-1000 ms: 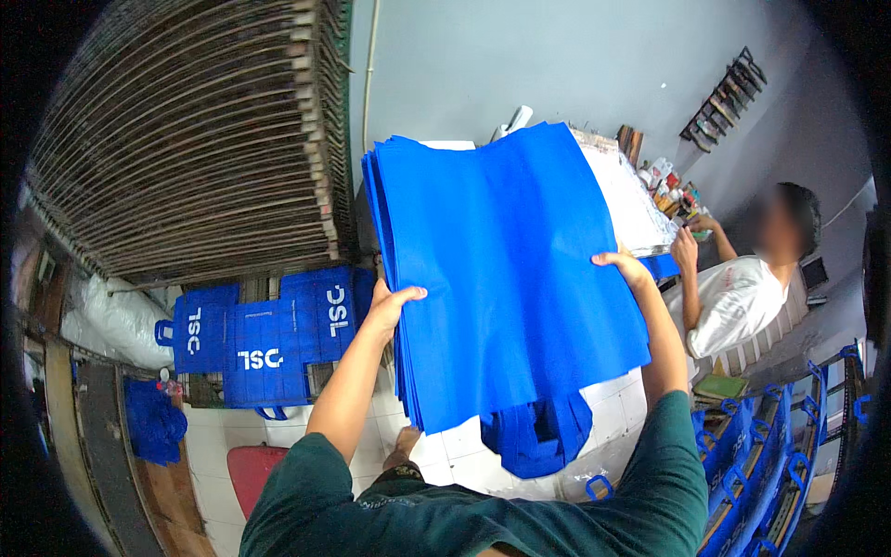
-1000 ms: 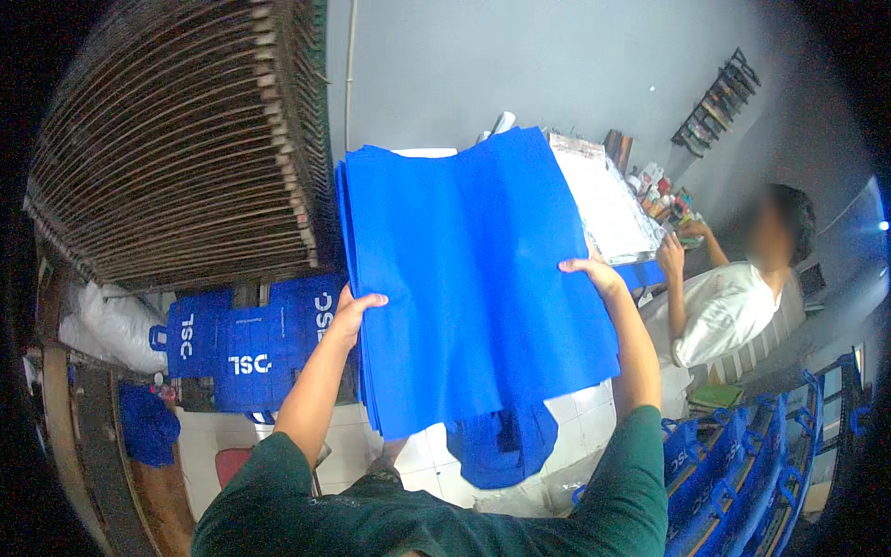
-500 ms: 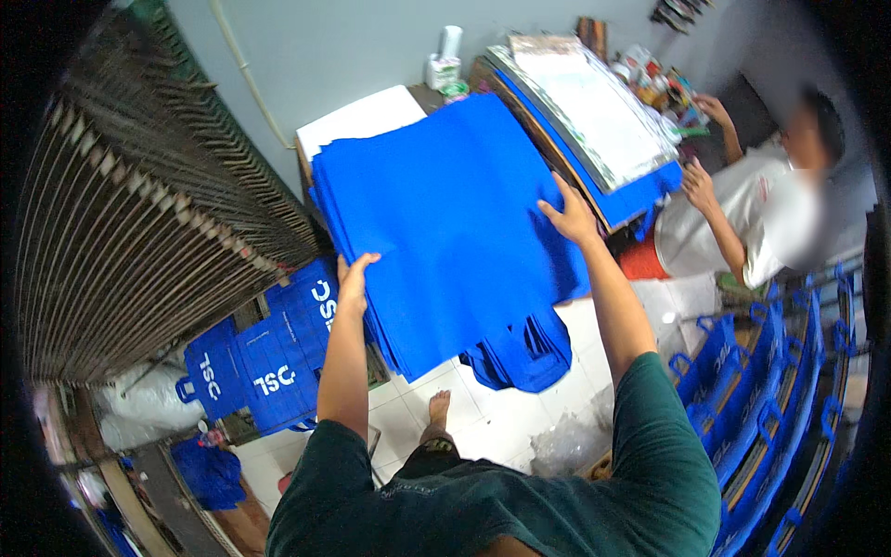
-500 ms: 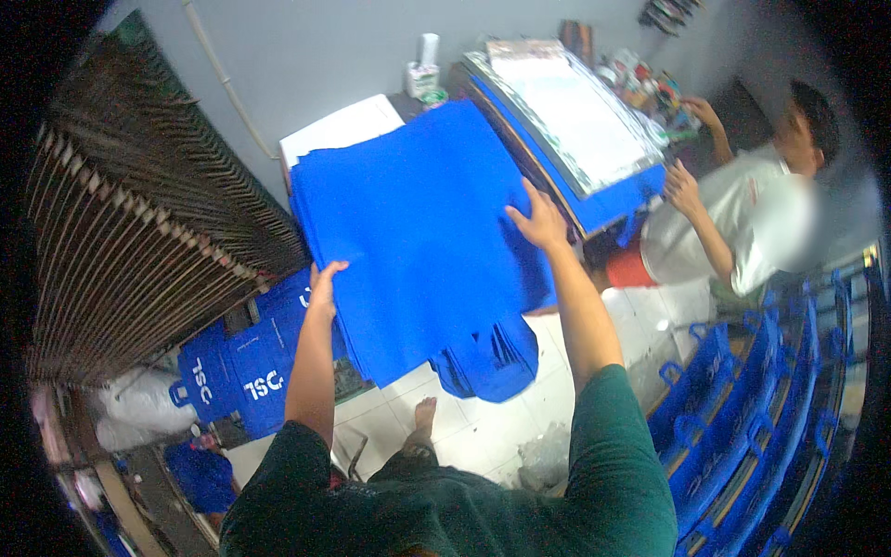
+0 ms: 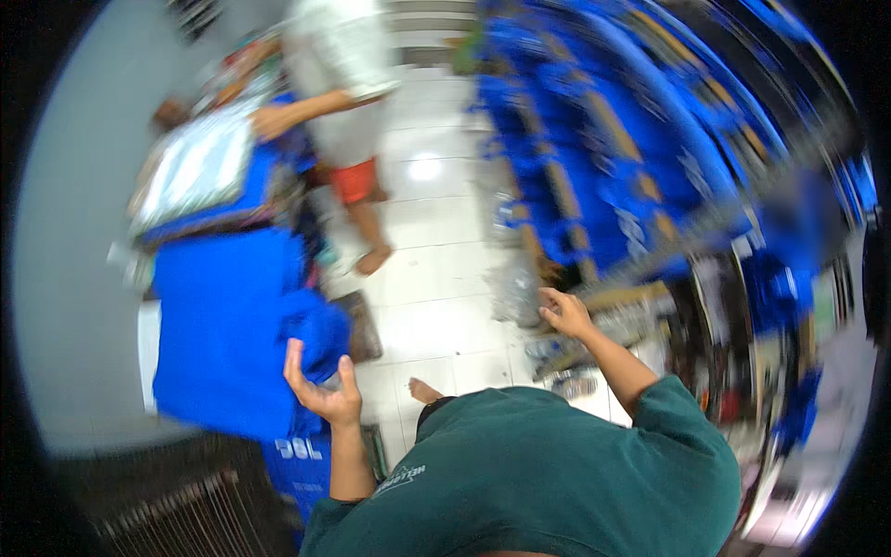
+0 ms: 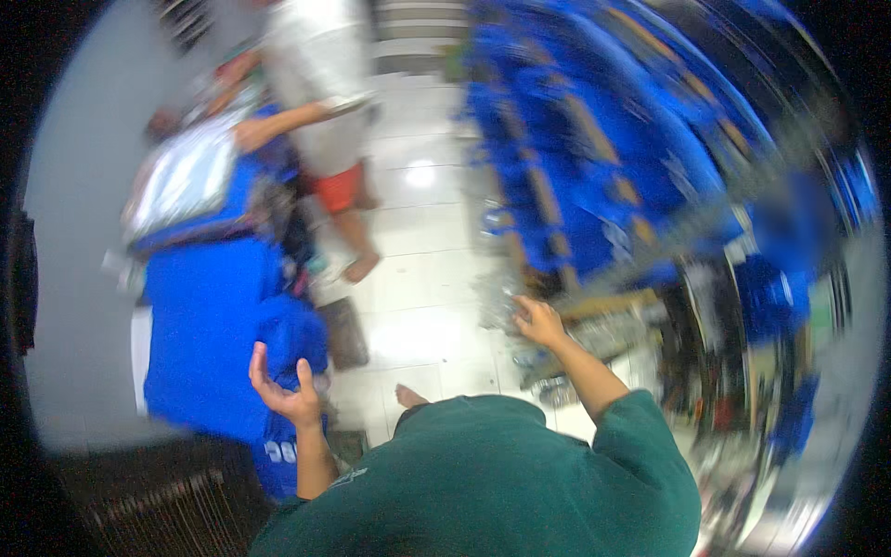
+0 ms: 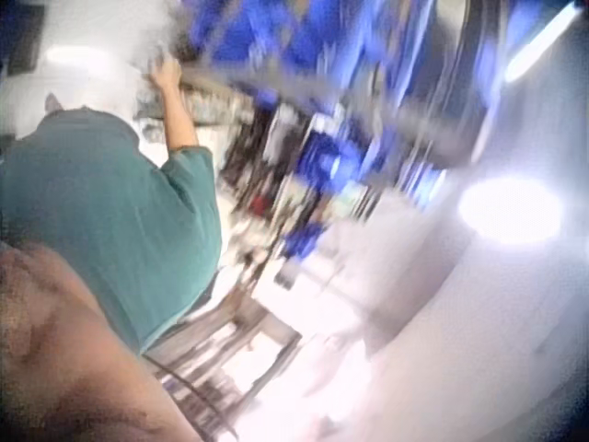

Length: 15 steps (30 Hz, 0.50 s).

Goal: The person takes blue tote bags from a metal rack, folds them flat by hand, and stacks them on a table. Another person is seen working in the background at a separate station.

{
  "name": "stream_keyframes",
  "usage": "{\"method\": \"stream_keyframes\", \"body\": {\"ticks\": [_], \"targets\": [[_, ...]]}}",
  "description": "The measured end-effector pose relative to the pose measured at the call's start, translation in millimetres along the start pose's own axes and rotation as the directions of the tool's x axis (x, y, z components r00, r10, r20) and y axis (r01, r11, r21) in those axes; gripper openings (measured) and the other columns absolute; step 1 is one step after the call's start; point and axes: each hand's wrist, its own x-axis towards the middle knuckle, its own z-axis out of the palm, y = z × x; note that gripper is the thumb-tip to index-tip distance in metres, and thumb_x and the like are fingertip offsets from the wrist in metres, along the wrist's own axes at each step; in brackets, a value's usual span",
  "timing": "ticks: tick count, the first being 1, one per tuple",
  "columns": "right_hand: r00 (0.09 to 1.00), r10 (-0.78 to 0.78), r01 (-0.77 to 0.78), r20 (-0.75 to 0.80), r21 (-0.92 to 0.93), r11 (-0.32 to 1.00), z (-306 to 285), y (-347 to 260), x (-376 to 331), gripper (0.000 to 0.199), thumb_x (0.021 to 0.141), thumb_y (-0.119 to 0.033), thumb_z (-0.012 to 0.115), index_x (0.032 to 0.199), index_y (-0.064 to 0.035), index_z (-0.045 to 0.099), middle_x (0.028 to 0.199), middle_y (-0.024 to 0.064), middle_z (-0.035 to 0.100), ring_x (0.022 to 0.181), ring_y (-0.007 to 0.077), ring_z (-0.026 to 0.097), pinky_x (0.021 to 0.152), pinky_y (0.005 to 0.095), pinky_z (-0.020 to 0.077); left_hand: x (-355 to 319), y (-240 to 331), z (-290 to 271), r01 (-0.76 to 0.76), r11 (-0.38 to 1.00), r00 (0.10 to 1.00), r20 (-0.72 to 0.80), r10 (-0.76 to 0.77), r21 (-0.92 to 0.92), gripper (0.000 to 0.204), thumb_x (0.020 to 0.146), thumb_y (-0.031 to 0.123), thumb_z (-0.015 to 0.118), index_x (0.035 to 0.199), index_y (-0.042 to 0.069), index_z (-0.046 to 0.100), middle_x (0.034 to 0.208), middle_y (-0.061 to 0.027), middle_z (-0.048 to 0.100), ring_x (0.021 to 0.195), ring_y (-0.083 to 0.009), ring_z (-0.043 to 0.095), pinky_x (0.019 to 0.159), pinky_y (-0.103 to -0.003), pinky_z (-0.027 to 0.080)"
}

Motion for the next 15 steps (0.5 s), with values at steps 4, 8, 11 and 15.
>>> {"method": "stream_keyframes", "body": {"ticks": [4, 8, 11, 15], "targets": [[0.879, 0.459, -0.464, -0.127, -0.005, 0.886, -23.4, 167.9, -171.8, 0.049, 0.075, -0.032, 0.063, 0.12, -0.0169, 0.053, 0.097, 0.0139, 0.065, 0.09, 0.0307, 0.063, 0.078, 0.0407, 0.0494, -67.7, 120.1, 97.7, 0.018, 0.869, 0.904, 0.379, 0.197, -0.495, 0.055, 0.066, 0.009, 0.071, 0.115, -0.001, 0.047, 0.098, -0.0171, 0.059, 0.092, -0.0286, 0.057, 0.087, -0.038, 0.043], [0.614, 0.786, -0.782, -0.075, 0.079, 0.618, 13.8, 297.7, -391.3, 0.053, 0.075, -0.039, 0.062, 0.122, -0.018, 0.052, 0.113, 0.013, 0.059, 0.107, 0.0299, 0.055, 0.088, 0.0426, 0.0458, -173.1, 260.2, 170.9, 0.268, 0.777, 0.474, 0.78, 0.409, -0.57, 0.06, 0.064, 0.011, 0.074, 0.118, 0.001, 0.048, 0.092, -0.0134, 0.062, 0.084, -0.023, 0.061, 0.079, -0.033, 0.047], [0.275, 0.96, -0.918, -0.05, 0.285, 0.277, 56.8, 318.6, -558.6, 0.055, 0.075, -0.038, 0.062, 0.123, -0.0151, 0.051, 0.117, 0.0134, 0.058, 0.109, 0.0305, 0.054, 0.091, 0.041, 0.0439, -260.5, 339.1, 208.7, 0.501, 0.752, -0.047, 0.853, 0.519, -0.429, 0.068, 0.069, 0.015, 0.075, 0.127, 0.005, 0.042, 0.093, -0.0105, 0.062, 0.083, -0.0193, 0.061, 0.076, -0.031, 0.048], [-0.126, 0.988, -0.867, -0.084, 0.494, -0.069, 143.8, 311.3, -715.3, 0.054, 0.071, -0.032, 0.067, 0.118, -0.0081, 0.055, 0.105, 0.0193, 0.061, 0.099, 0.0325, 0.058, 0.086, 0.0401, 0.0463, -374.3, 385.3, 294.4, 0.201, 0.864, -0.561, 0.669, 0.488, -0.461, 0.08, 0.071, 0.031, 0.075, 0.136, 0.01, 0.033, 0.092, -0.011, 0.063, 0.078, -0.0194, 0.063, 0.069, -0.031, 0.049]]}}
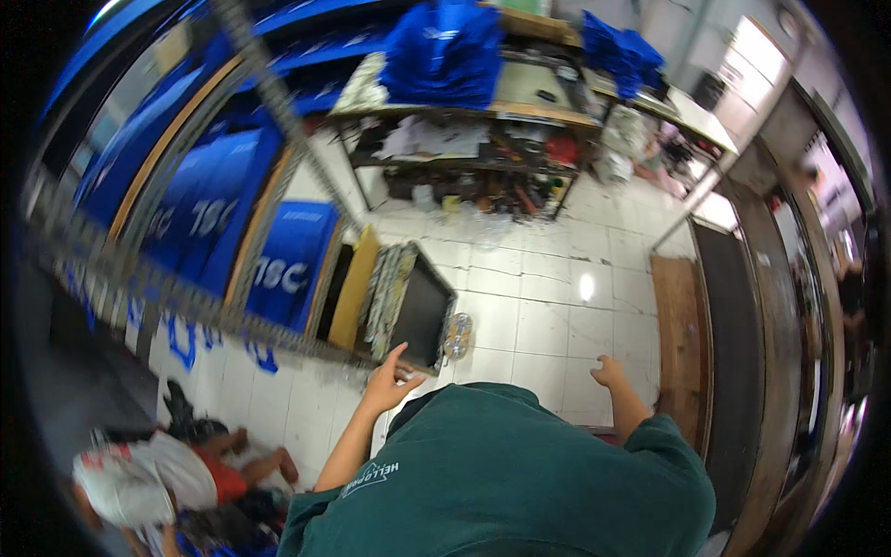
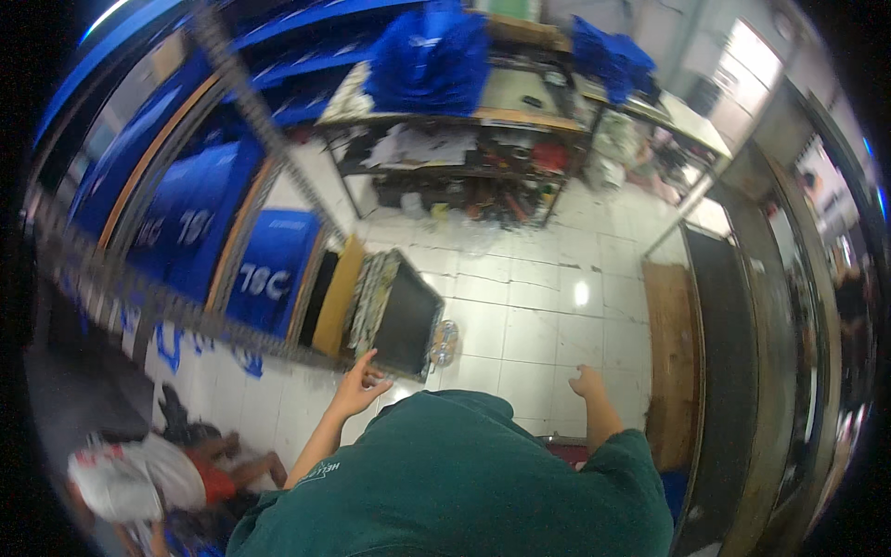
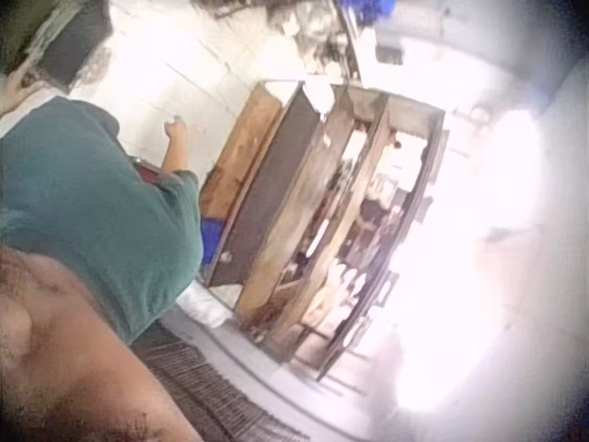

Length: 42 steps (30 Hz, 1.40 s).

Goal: The person takes blue tote bags from a metal rack, folds them flat by hand, and stacks them on a table. Another person is seen working in the background at a separate station.

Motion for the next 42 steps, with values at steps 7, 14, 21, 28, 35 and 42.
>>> {"method": "stream_keyframes", "body": {"ticks": [7, 14, 21, 28, 35, 42], "targets": [[0.944, 0.305, -0.324, 0.121, 0.195, 0.926, 61.3, 75.5, -67.2, 0.061, 0.068, -0.03, 0.073, 0.12, -0.0072, 0.054, 0.109, 0.0217, 0.06, 0.1, 0.0335, 0.058, 0.086, 0.0389, 0.0464, 187.9, -118.4, 57.0, 0.021, 0.776, 0.855, 0.39, -0.341, 0.631, 0.09, 0.07, 0.052, 0.067, 0.136, 0.003, 0.033, 0.117, -0.0189, 0.058, 0.1, -0.0351, 0.059, 0.088, -0.041, 0.045], [0.907, 0.37, -0.414, 0.2, 0.579, 0.703, -23.1, 77.2, 19.9, 0.06, 0.075, -0.026, 0.069, 0.128, -0.0076, 0.047, 0.112, 0.0183, 0.059, 0.099, 0.0268, 0.058, 0.081, 0.037, 0.0479, 329.5, -71.7, 138.5, 0.452, 0.775, 0.772, 0.242, -0.588, 0.442, 0.081, 0.07, 0.039, 0.073, 0.134, 0.003, 0.037, 0.114, -0.0199, 0.057, 0.097, -0.028, 0.06, 0.083, -0.037, 0.048], [0.828, 0.468, -0.463, 0.309, 0.847, 0.26, -119.2, 88.8, 201.7, 0.062, 0.078, -0.027, 0.066, 0.133, -0.0099, 0.042, 0.109, 0.0157, 0.059, 0.094, 0.0228, 0.058, 0.071, 0.0309, 0.0479, 541.3, -41.0, 201.4, 0.172, 0.861, 0.92, 0.233, -0.314, 0.478, 0.085, 0.066, 0.045, 0.072, 0.131, 0.001, 0.04, 0.121, -0.024, 0.052, 0.112, -0.0336, 0.052, 0.094, -0.037, 0.042], [0.839, 0.501, -0.504, 0.213, 0.651, 0.568, -150.4, 163.7, 321.1, 0.055, 0.08, -0.021, 0.064, 0.131, -0.0092, 0.044, 0.1, 0.0158, 0.064, 0.075, 0.0239, 0.062, 0.059, 0.0336, 0.0487, 745.3, 184.9, 311.4, -0.077, 0.995, 0.97, 0.234, 0.062, 0.055, 0.072, 0.069, 0.04, 0.075, 0.125, 0.004, 0.046, 0.097, -0.0159, 0.063, 0.088, -0.0246, 0.061, 0.078, -0.034, 0.048], [0.734, 0.441, -0.667, 0.516, 0.668, 0.329, -160.7, 255.4, 397.8, 0.063, 0.072, -0.022, 0.073, 0.128, -0.0103, 0.046, 0.102, 0.0149, 0.062, 0.077, 0.0238, 0.063, 0.063, 0.0387, 0.0501, 922.1, 429.3, 433.2, -0.24, 0.929, 0.909, 0.269, 0.317, -0.283, 0.07, 0.071, 0.032, 0.076, 0.126, 0.005, 0.043, 0.1, -0.0114, 0.06, 0.08, -0.0176, 0.059, 0.07, -0.03, 0.049], [0.766, 0.452, -0.641, 0.458, 0.482, 0.598, -290.1, 420.1, 601.5, 0.053, 0.081, -0.025, 0.065, 0.128, -0.01, 0.045, 0.105, 0.0133, 0.062, 0.078, 0.0225, 0.063, 0.063, 0.0409, 0.0495, 1079.8, 578.2, 502.5, -0.129, 0.903, 0.986, 0.043, 0.16, -0.41, 0.074, 0.069, 0.033, 0.077, 0.126, 0.002, 0.042, 0.103, -0.0132, 0.057, 0.085, -0.0168, 0.057, 0.069, -0.029, 0.048]]}}
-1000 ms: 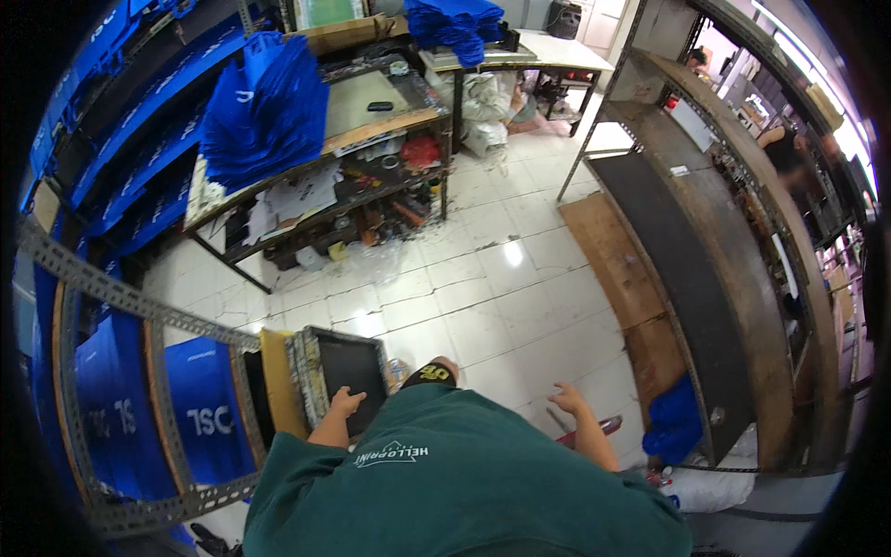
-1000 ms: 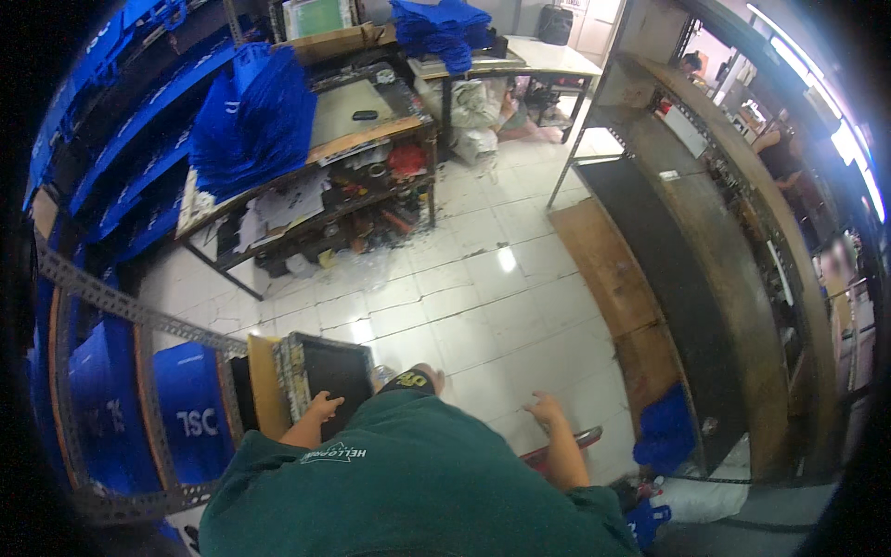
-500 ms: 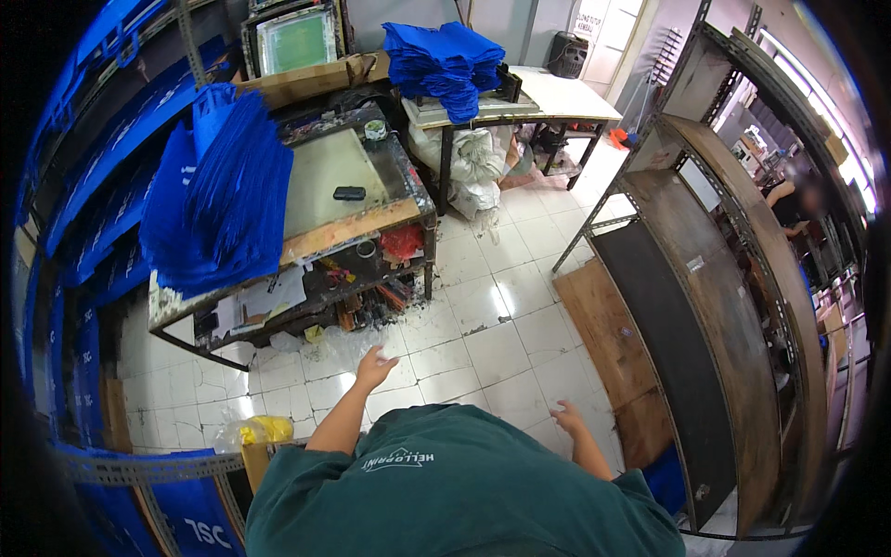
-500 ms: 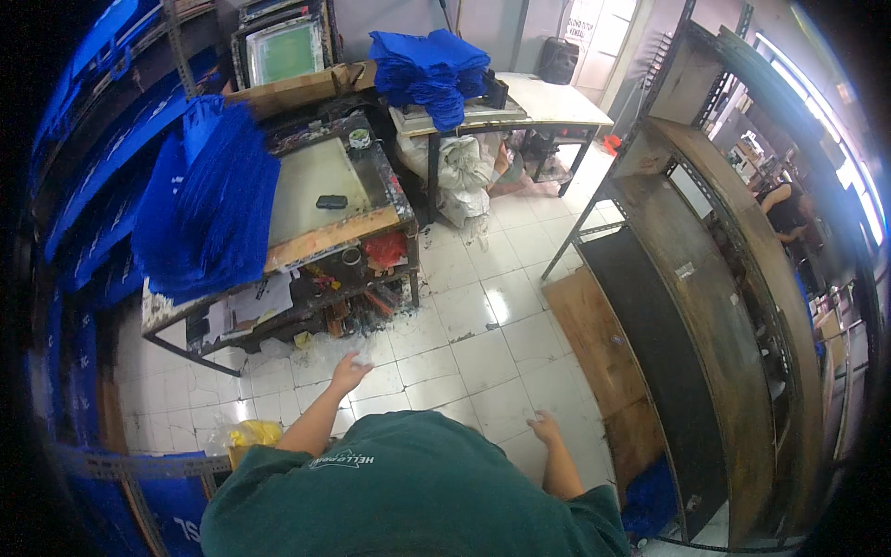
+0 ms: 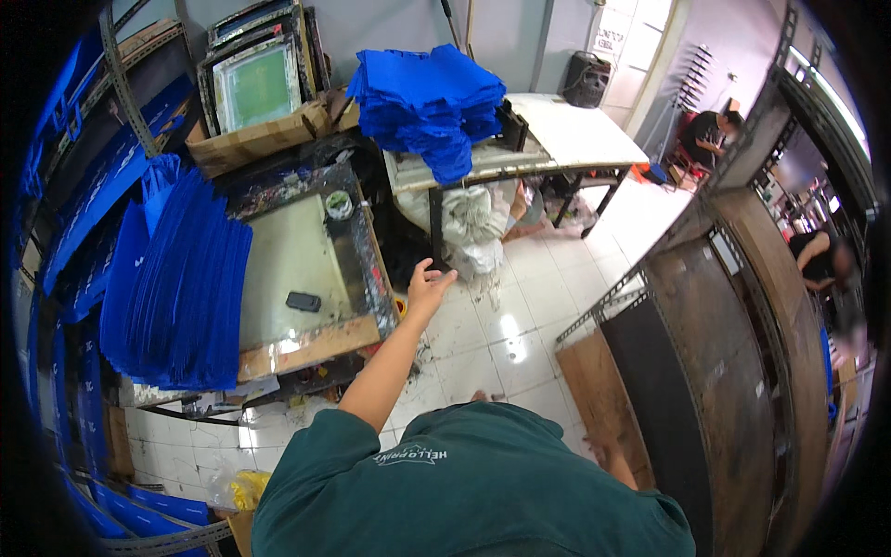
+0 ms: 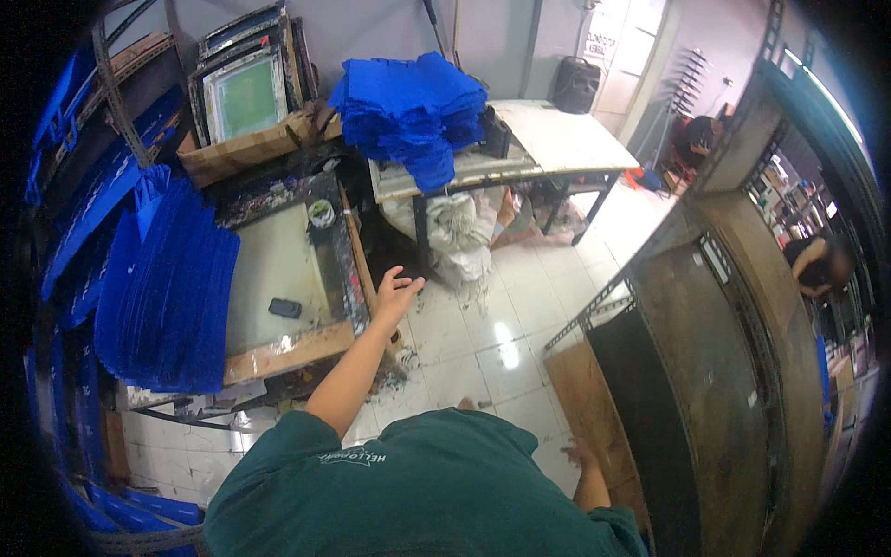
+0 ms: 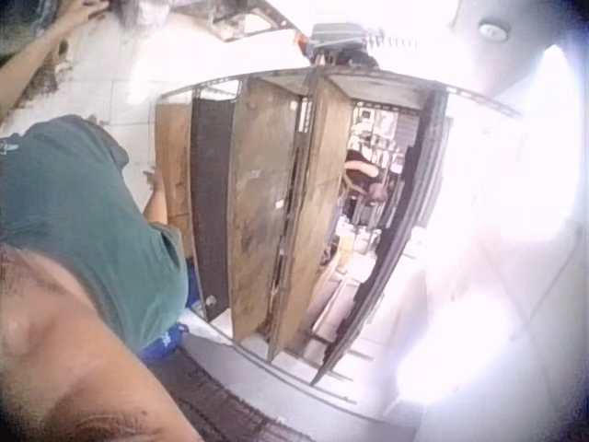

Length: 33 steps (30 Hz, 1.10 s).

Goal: The person takes blue tote bags from a metal rack, folds them flat by hand, and stacks them on a table. Another person is seen working in the background at a separate station.

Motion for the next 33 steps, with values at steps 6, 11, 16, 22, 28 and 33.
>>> {"method": "stream_keyframes", "body": {"ticks": [6, 11, 16, 22, 28, 33], "targets": [[0.613, -0.608, 0.646, -0.505, -0.122, 0.753, -188.5, -275.2, 83.0, 0.032, 0.08, -0.014, 0.059, 0.11, -0.0015, 0.058, 0.082, 0.012, 0.064, 0.077, 0.017, 0.06, 0.067, 0.0317, 0.0474, 163.7, 57.0, -2.4, -0.003, 0.999, 0.969, -0.246, -0.01, -0.052, 0.074, 0.07, 0.032, 0.076, 0.126, 0.0, 0.04, 0.102, -0.0111, 0.055, 0.091, -0.0175, 0.053, 0.081, -0.03, 0.043], [0.659, -0.657, 0.733, -0.365, 0.115, 0.671, -227.3, -470.1, 70.4, 0.049, 0.078, -0.008, 0.063, 0.125, -0.0063, 0.048, 0.092, 0.009, 0.062, 0.082, 0.015, 0.058, 0.072, 0.0267, 0.0457, 341.9, 82.1, 4.4, -0.017, 0.999, 0.953, -0.304, 0.001, -0.047, 0.084, 0.065, 0.04, 0.077, 0.128, -0.001, 0.038, 0.117, -0.0169, 0.052, 0.105, -0.0251, 0.052, 0.089, -0.034, 0.041], [0.681, -0.716, 0.732, -0.155, 0.119, 0.67, -238.2, -560.6, 124.3, 0.049, 0.08, -0.008, 0.064, 0.126, -0.0073, 0.048, 0.094, 0.0086, 0.062, 0.084, 0.0148, 0.058, 0.075, 0.0269, 0.0458, 490.8, 98.5, 38.4, -0.125, 0.985, 0.909, -0.41, 0.068, -0.115, 0.083, 0.062, 0.043, 0.077, 0.123, -0.004, 0.045, 0.12, -0.0204, 0.053, 0.11, -0.0281, 0.051, 0.093, -0.035, 0.04], [0.801, -0.561, 0.598, -0.209, 0.223, 0.77, -295.4, -611.6, 163.5, 0.048, 0.078, -0.015, 0.066, 0.123, -0.0057, 0.051, 0.099, 0.0145, 0.064, 0.088, 0.0232, 0.061, 0.077, 0.0324, 0.0475, 525.9, 115.5, 108.7, 0.29, 0.938, 0.677, -0.734, -0.062, 0.189, 0.051, 0.071, 0.044, 0.07, 0.105, 0.007, 0.06, 0.101, -0.0156, 0.064, 0.097, -0.031, 0.058, 0.092, -0.043, 0.036], [0.486, -0.801, 0.868, -0.35, 0.082, 0.49, -332.8, -728.7, 158.9, 0.04, 0.079, -0.011, 0.065, 0.117, -0.0032, 0.054, 0.099, 0.013, 0.064, 0.086, 0.0201, 0.061, 0.077, 0.0312, 0.0475, 520.9, 113.2, 102.1, -0.076, 0.993, 0.86, -0.511, 0.019, -0.091, 0.031, 0.085, 0.036, 0.057, 0.083, 0.005, 0.064, 0.085, -0.0059, 0.065, 0.088, -0.0249, 0.058, 0.083, -0.034, 0.04], [-0.162, -0.951, 0.915, -0.263, -0.401, -0.045, -356.3, -927.3, 95.2, 0.042, 0.072, -0.008, 0.067, 0.113, -0.0061, 0.057, 0.101, 0.0115, 0.061, 0.092, 0.0255, 0.059, 0.079, 0.0348, 0.0453, 557.2, 203.3, 61.0, -0.361, 0.931, 0.83, -0.438, 0.345, 0.05, 0.034, 0.09, 0.031, 0.049, 0.079, 0.002, 0.064, 0.084, -0.0086, 0.064, 0.083, -0.0223, 0.055, 0.079, -0.032, 0.038]]}}
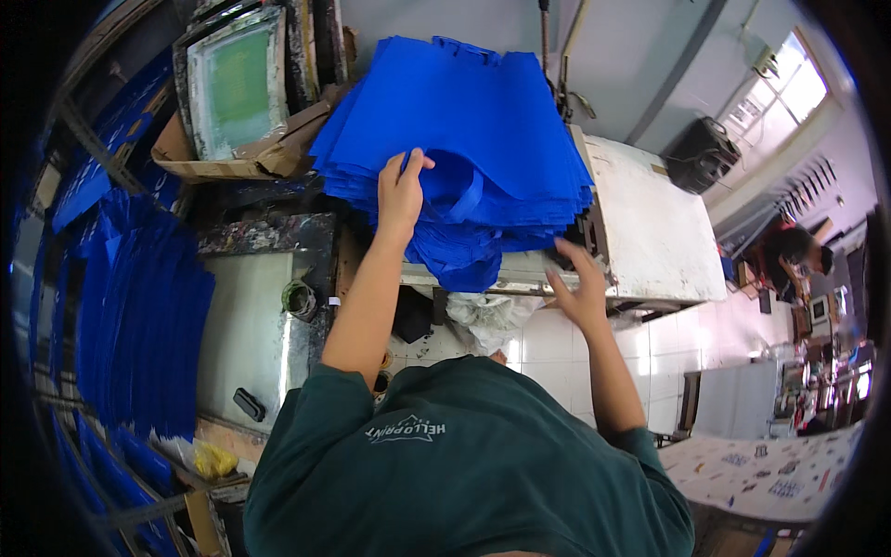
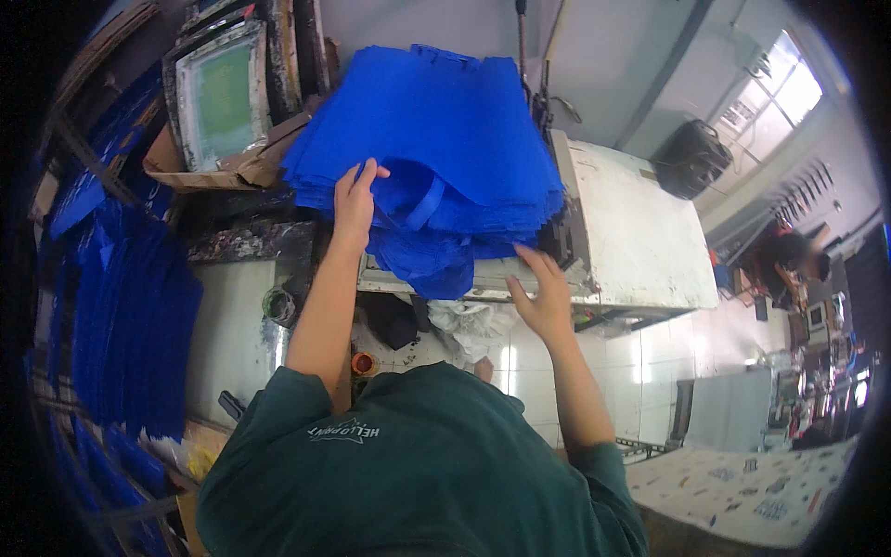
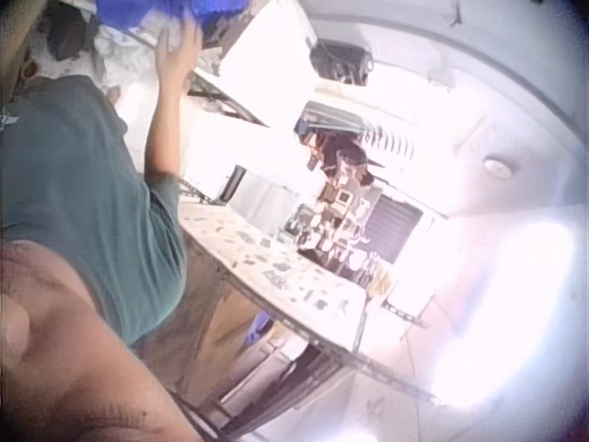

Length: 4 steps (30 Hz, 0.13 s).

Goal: The person takes blue tote bags from a metal rack, folds them flat by hand, and stacks them on a table. Another person is seen working in the background at a separate station.

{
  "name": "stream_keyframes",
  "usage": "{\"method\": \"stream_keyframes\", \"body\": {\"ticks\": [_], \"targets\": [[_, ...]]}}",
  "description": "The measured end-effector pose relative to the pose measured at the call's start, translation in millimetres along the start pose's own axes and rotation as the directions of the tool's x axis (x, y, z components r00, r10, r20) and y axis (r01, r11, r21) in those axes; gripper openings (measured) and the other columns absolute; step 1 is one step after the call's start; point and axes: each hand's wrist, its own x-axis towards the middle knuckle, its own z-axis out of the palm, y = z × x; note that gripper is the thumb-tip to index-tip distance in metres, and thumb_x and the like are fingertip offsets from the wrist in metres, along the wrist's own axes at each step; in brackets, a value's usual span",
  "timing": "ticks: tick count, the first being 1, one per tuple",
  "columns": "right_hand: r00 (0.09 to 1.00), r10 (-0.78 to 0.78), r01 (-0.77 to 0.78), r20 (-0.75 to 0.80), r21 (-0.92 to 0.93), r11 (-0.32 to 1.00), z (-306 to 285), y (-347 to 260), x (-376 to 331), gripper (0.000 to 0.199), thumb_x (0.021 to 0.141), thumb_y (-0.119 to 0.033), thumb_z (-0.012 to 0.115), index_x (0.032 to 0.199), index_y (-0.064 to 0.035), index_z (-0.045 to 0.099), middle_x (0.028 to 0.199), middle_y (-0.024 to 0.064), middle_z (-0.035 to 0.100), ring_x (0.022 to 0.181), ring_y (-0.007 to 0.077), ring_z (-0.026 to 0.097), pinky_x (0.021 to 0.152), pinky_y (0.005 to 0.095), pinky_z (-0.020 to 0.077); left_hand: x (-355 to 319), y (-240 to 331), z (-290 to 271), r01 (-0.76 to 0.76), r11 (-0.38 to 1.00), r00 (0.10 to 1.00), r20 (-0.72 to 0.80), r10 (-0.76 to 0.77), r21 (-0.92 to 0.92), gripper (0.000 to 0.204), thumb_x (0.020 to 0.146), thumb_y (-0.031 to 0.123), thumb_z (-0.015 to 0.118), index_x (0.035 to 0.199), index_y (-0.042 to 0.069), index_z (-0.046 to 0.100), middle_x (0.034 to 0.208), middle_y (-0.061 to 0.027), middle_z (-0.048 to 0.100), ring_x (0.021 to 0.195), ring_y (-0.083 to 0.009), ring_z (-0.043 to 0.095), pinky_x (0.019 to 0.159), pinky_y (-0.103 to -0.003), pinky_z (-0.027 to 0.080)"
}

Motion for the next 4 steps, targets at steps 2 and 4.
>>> {"method": "stream_keyframes", "body": {"ticks": [2, 4], "targets": [[0.986, -0.15, 0.162, 0.075, -0.193, 0.968, 22.3, -9.4, 66.0, 0.048, 0.071, -0.015, 0.068, 0.117, -0.01, 0.055, 0.107, 0.0123, 0.059, 0.1, 0.0296, 0.055, 0.087, 0.0364, 0.0425, 17.8, 18.9, -5.7, 0.1, 0.995, 0.992, 0.082, -0.097, -0.03, 0.034, 0.09, 0.03, 0.049, 0.078, 0.003, 0.063, 0.085, -0.0078, 0.064, 0.085, -0.0236, 0.055, 0.081, -0.031, 0.037], [0.953, -0.179, 0.252, 0.245, -0.308, 0.917, 51.0, -0.7, 109.7, 0.063, 0.067, -0.022, 0.071, 0.126, -0.0143, 0.048, 0.118, 0.0095, 0.053, 0.108, 0.0284, 0.05, 0.087, 0.0428, 0.04, 29.9, 35.8, -5.8, 0.107, 0.992, 0.984, 0.135, -0.116, 0.071, 0.035, 0.09, 0.032, 0.049, 0.077, 0.004, 0.064, 0.095, -0.0082, 0.064, 0.087, -0.0221, 0.055, 0.082, -0.029, 0.037]]}}
